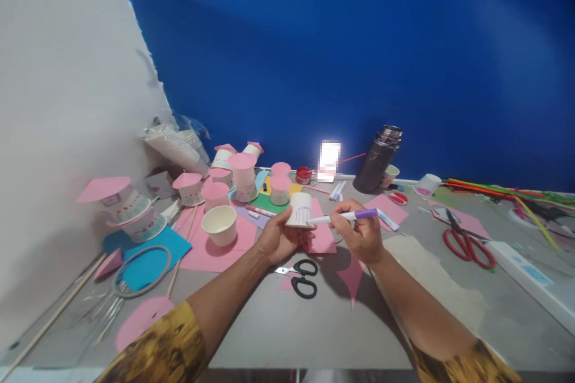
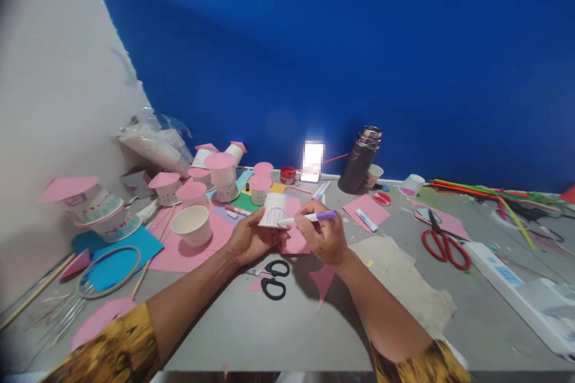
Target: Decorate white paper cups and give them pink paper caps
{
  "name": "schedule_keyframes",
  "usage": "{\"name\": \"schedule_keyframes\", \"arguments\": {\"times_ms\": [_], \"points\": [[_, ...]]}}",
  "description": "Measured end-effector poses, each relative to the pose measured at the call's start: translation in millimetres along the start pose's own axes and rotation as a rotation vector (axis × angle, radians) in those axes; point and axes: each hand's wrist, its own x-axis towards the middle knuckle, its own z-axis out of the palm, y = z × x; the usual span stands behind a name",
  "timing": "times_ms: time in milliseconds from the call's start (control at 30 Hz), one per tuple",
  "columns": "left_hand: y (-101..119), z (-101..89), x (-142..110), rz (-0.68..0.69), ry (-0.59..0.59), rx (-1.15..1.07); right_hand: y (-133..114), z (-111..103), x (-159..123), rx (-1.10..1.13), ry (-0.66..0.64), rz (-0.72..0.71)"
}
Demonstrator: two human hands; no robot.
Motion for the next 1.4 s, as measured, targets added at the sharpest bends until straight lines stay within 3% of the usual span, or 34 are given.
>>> {"name": "schedule_keyframes", "arguments": {"times_ms": [133, 333, 567, 767, 900, 1067, 1400], "points": [[0.4, -0.1, 0.2, -0.011, -0.031, 0.014, -0.4, 1.6, 0.5, -0.032, 0.041, 0.017], [0.4, 2.9, -0.5, -0.006, 0.021, 0.004, -0.2, 0.4, 0.1, 0.019, -0.033, 0.009], [1.4, 0.0, -1.8, -0.056, -0.049, 0.027, 0.2, 1.1, 2.3, -0.034, 0.088, 0.054], [3.3, 4.6, -2.8, -0.011, 0.010, -0.001, -3.5, -0.5, 2.3, -0.026, 0.030, 0.008], [3.2, 4.9, -2.1, -0.022, -0.005, -0.014, -4.3, -0.4, 2.8, -0.053, 0.079, 0.045], [2.8, 3.2, -1.6, -0.017, 0.011, -0.006, -4.0, 0.2, 2.1, 0.001, -0.003, 0.073], [3.4, 3.9, -3.1, -0.010, 0.017, -0.002, -1.7, -0.2, 1.4, 0.003, 0.005, 0.047]]}}
